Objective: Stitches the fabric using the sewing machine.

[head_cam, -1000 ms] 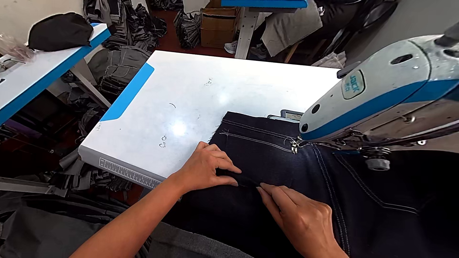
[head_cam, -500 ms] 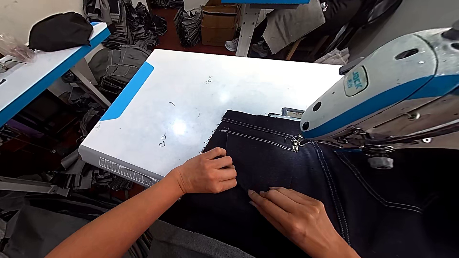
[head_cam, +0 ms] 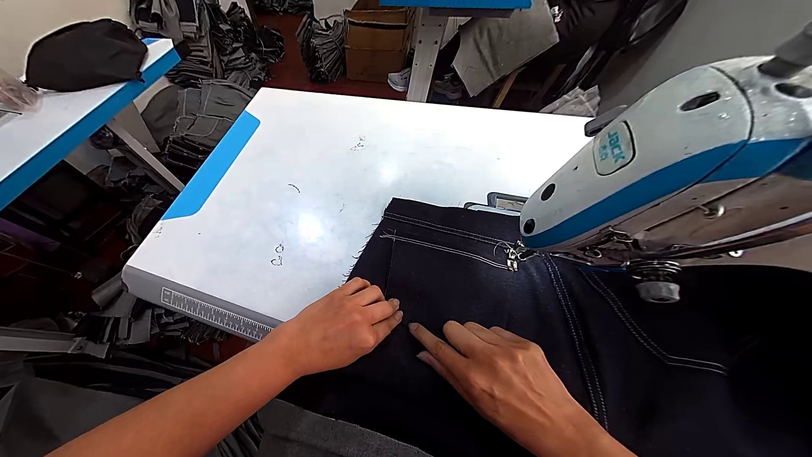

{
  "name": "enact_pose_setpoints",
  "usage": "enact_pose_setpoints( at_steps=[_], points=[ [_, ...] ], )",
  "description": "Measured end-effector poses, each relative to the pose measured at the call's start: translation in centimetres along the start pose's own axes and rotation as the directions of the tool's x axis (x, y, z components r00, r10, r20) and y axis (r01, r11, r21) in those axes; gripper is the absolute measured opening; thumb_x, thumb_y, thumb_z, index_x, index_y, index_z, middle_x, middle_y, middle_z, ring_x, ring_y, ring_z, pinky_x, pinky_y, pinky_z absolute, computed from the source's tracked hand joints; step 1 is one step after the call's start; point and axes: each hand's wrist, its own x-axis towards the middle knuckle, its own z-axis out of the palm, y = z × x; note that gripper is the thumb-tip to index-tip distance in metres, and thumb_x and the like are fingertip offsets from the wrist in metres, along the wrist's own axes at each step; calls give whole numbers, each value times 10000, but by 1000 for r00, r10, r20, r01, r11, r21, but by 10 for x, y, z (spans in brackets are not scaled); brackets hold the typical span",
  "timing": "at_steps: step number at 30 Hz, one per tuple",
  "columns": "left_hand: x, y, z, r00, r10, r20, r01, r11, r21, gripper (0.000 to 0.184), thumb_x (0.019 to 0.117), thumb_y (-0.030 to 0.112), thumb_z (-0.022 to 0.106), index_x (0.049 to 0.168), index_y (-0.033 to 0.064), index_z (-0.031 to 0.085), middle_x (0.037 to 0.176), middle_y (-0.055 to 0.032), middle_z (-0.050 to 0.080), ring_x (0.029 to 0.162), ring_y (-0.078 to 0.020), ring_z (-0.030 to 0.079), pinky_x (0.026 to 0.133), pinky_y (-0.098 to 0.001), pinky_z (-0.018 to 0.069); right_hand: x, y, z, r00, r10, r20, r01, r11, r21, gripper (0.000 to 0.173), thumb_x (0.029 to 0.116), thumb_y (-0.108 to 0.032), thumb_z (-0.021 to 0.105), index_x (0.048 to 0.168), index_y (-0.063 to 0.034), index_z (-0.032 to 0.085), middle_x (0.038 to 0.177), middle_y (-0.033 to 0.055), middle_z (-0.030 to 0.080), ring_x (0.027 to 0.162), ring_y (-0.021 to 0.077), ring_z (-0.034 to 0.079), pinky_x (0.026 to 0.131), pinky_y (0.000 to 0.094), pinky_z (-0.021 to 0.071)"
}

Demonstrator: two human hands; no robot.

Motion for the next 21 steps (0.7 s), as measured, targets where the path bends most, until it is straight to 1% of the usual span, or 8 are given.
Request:
enact_pose_setpoints(
  at_steps=[3,6,10,14,16,18,20,21],
  points=[
    [-1,1,-2,1000,9,20,-9,999,32,299,990,29,521,1177,67,752,1189,-62,732,1079,-210,673,958,-364,513,6,-9,0,999,-45,22,47,994,-103,407,1092,-292,416,1203,-87,750,693,51,575,522,216,528,424,313,335],
    [0,0,-1,1000,27,14,-27,999,31,294,984,18,524,1166,57,752,1169,-65,735,1064,-212,675,950,-349,521,5,-11,-1,995,-80,58,88,984,-158,393,1089,-251,420,1234,-58,730,712,56,592,520,212,531,417,305,335],
    [-4,-1,4,999,-1,-42,2,1000,21,302,985,13,525,1164,84,758,1175,-44,740,1075,-195,683,973,-353,523,-2,-6,-3,994,-106,41,110,988,-110,373,1088,-225,435,1291,-55,697,719,56,570,530,219,513,434,316,344],
    [-8,6,9,997,-63,-52,61,998,-26,309,982,-1,515,1179,56,746,1217,-70,729,1117,-209,684,1008,-336,522,8,-10,-1,997,-59,57,65,990,-127,422,1092,-307,409,1264,-90,727,708,51,578,522,214,529,417,306,335],
    [-7,3,10,991,-115,-65,108,988,-109,302,969,21,527,1131,85,774,1181,-43,745,1083,-192,691,967,-316,533,11,-13,0,995,-41,86,53,988,-144,438,1088,-316,399,1255,-87,733,713,57,593,517,216,542,410,304,347],
    [0,-2,8,976,-204,-70,187,962,-197,283,941,65,547,1032,133,806,1101,7,768,1056,-164,695,940,-314,532,9,-15,0,996,-28,87,42,985,-165,432,1090,-305,395,1277,-85,716,736,62,593,524,217,539,414,305,349],
    [19,1,9,950,-283,-132,242,935,-261,242,918,62,571,966,117,802,1041,-3,767,1088,-187,675,957,-328,518,5,-21,0,997,-6,72,21,980,-198,422,1090,-283,395,1284,-73,705,788,78,611,549,221,554,432,307,378],
    [33,6,13,936,-311,-166,252,919,-305,230,927,50,580,991,97,796,1086,-34,759,1144,-210,664,994,-339,517,4,-24,0,998,8,59,5,977,-215,412,1086,-271,399,1241,-64,720,813,85,619,572,226,569,451,312,411]
  ],
)
